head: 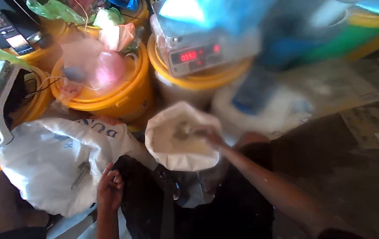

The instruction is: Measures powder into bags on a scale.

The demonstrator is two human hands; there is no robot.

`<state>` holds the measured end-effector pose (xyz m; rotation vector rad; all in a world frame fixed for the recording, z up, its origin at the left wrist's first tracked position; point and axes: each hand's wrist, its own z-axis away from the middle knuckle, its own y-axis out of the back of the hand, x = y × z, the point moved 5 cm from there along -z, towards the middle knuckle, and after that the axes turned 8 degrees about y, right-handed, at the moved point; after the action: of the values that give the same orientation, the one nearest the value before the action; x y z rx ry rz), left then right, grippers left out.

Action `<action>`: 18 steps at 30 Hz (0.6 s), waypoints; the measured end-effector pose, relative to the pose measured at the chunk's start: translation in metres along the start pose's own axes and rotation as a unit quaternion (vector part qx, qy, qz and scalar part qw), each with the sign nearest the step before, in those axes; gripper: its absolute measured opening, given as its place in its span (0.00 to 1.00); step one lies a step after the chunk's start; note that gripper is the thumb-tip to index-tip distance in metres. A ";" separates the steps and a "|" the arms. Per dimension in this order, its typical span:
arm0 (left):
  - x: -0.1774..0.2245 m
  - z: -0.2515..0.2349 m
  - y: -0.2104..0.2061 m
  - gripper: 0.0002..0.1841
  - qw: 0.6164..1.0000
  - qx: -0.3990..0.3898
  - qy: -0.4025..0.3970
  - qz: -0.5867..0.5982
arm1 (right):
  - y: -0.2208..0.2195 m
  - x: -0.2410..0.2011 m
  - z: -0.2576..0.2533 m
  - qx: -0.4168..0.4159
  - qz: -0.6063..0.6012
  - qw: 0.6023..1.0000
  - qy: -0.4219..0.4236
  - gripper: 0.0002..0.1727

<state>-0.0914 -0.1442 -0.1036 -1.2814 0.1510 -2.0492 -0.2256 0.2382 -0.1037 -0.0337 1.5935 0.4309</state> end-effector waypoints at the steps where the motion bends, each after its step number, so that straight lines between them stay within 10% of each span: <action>1: 0.000 0.001 0.000 0.21 1.000 0.000 -0.001 0.001 | -0.006 0.009 -0.003 -0.003 0.006 1.000 -0.008 0.13; 18: -0.001 -0.002 0.006 0.23 0.999 -0.052 0.003 -0.003 | 0.156 -0.123 0.085 0.058 -0.238 0.925 0.292 0.11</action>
<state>-0.0898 -0.1482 -0.1083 -1.3402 0.2594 -2.0736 -0.1785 0.3780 0.0539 -0.4899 2.1132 -0.0718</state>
